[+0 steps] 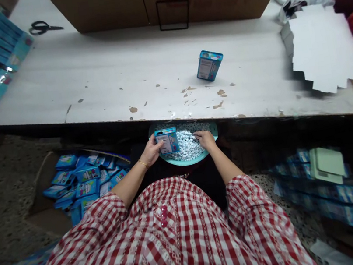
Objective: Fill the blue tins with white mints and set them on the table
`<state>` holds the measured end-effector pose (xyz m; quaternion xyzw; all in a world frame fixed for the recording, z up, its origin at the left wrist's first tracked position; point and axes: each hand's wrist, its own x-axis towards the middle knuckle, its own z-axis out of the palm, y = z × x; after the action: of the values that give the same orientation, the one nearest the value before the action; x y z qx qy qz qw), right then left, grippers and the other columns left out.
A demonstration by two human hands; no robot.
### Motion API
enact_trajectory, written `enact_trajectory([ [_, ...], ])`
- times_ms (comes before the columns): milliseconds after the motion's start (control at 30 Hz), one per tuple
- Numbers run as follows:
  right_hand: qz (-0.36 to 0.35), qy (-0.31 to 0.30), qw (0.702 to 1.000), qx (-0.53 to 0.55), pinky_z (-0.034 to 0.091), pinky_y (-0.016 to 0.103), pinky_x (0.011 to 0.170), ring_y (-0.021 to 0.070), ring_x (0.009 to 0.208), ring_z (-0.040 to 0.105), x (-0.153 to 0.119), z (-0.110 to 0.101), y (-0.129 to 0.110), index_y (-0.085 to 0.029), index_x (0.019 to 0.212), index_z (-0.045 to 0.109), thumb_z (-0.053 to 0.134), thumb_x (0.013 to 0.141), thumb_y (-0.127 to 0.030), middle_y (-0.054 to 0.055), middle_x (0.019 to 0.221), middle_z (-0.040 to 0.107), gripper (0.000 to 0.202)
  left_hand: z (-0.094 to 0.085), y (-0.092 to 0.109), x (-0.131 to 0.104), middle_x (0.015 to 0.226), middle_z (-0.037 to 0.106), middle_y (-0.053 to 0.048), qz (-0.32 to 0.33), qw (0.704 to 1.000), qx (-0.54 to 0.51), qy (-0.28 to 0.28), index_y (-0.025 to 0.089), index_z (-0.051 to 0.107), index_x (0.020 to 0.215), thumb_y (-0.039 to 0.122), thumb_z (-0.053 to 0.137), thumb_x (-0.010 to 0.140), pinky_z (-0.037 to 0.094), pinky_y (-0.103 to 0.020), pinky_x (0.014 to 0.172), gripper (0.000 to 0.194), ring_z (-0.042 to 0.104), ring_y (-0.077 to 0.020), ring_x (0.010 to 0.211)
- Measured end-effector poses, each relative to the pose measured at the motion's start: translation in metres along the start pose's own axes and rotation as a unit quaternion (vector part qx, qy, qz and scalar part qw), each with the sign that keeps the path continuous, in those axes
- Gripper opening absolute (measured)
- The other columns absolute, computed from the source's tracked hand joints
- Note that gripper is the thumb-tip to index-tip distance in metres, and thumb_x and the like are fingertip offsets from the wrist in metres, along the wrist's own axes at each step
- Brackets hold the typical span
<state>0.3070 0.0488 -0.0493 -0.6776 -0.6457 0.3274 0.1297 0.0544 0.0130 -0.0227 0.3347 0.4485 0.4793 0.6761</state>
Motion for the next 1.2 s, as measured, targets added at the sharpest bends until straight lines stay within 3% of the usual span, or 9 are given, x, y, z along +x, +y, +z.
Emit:
enact_trajectory([
  [133, -0.026, -0.005, 0.998, 0.048, 0.052, 0.028, 0.076, 0.0183, 0.084, 0.066, -0.005, -0.021, -0.003, -0.018, 0.095, 0.074, 0.055, 0.075, -0.014, 0.005, 0.095, 0.073, 0.028, -0.03, 0.016, -0.003, 0.1, 0.061, -0.003, 0.087, 0.982, 0.167, 0.018, 0.018, 0.051, 0.106, 0.037, 0.072, 0.067, 0.044, -0.034, 0.09, 0.049, 0.058, -0.0185, 0.094],
  [200, -0.044, -0.012, 0.996, 0.083, 0.052, 0.028, 0.072, 0.0179, 0.08, 0.066, -0.01, -0.037, -0.01, -0.017, 0.096, 0.074, 0.055, 0.074, -0.016, 0.005, 0.093, 0.073, 0.029, -0.036, 0.024, -0.002, 0.099, 0.061, -0.003, 0.118, 0.961, 0.249, 0.021, 0.017, 0.052, 0.106, 0.035, 0.07, 0.068, 0.043, -0.033, 0.089, 0.046, 0.058, -0.0186, 0.092],
  [367, -0.088, -0.026, 0.988, 0.122, 0.051, 0.029, 0.075, 0.019, 0.082, 0.066, -0.017, -0.075, -0.043, -0.015, 0.092, 0.075, 0.057, 0.072, -0.019, 0.006, 0.093, 0.072, 0.027, -0.017, 0.036, 0.005, 0.095, 0.06, -0.003, 0.164, 0.918, 0.362, -0.005, 0.017, 0.054, 0.105, 0.031, 0.066, 0.07, 0.044, -0.031, 0.085, 0.04, 0.056, -0.0182, 0.087],
  [500, -0.109, -0.064, 0.992, 0.017, 0.049, 0.028, 0.077, 0.0184, 0.082, 0.065, -0.016, -0.097, -0.078, -0.018, 0.092, 0.075, 0.056, 0.075, -0.016, 0.005, 0.09, 0.073, 0.026, 0.004, 0.039, 0.011, 0.097, 0.06, -0.004, 0.183, 0.896, 0.404, -0.03, 0.017, 0.055, 0.105, 0.03, 0.066, 0.071, 0.043, -0.031, 0.086, 0.039, 0.056, -0.0194, 0.09],
  [667, -0.113, -0.079, 0.974, -0.18, 0.046, 0.028, 0.08, 0.0204, 0.092, 0.063, -0.018, -0.119, -0.114, -0.023, 0.096, 0.075, 0.055, 0.078, -0.017, 0.004, 0.098, 0.072, 0.028, 0.012, 0.036, 0.018, 0.1, 0.06, -0.006, 0.197, 0.877, 0.436, -0.052, 0.016, 0.056, 0.104, 0.026, 0.065, 0.069, 0.042, -0.034, 0.09, 0.037, 0.055, -0.0222, 0.095],
  [967, -0.126, -0.084, 0.915, -0.374, 0.044, 0.035, 0.076, 0.0247, 0.085, 0.061, -0.034, -0.12, -0.172, -0.019, 0.099, 0.072, 0.053, 0.076, -0.012, 0.013, 0.091, 0.068, 0.03, 0.019, 0.035, 0.021, 0.103, 0.059, -0.007, 0.204, 0.866, 0.45, -0.081, 0.018, 0.057, 0.105, 0.023, 0.063, 0.07, 0.041, -0.038, 0.093, 0.036, 0.054, -0.0236, 0.098],
  [1067, -0.124, -0.072, 0.909, -0.392, 0.043, 0.035, 0.076, 0.0241, 0.086, 0.061, -0.042, -0.134, -0.161, -0.021, 0.1, 0.071, 0.05, 0.077, -0.011, 0.012, 0.092, 0.067, 0.032, 0.014, 0.037, 0.02, 0.102, 0.06, -0.006, 0.191, 0.88, 0.43, -0.066, 0.017, 0.057, 0.105, 0.027, 0.065, 0.069, 0.042, -0.036, 0.092, 0.038, 0.055, -0.0226, 0.096],
  [1200, -0.07, -0.062, 0.925, -0.368, 0.043, 0.033, 0.075, 0.024, 0.092, 0.06, -0.05, -0.145, -0.098, -0.029, 0.105, 0.069, 0.044, 0.082, -0.013, 0.007, 0.102, 0.067, 0.037, -0.003, 0.035, 0.016, 0.097, 0.061, -0.003, 0.158, 0.916, 0.366, -0.036, 0.017, 0.055, 0.106, 0.031, 0.068, 0.068, 0.044, -0.033, 0.088, 0.043, 0.057, -0.0199, 0.09],
])
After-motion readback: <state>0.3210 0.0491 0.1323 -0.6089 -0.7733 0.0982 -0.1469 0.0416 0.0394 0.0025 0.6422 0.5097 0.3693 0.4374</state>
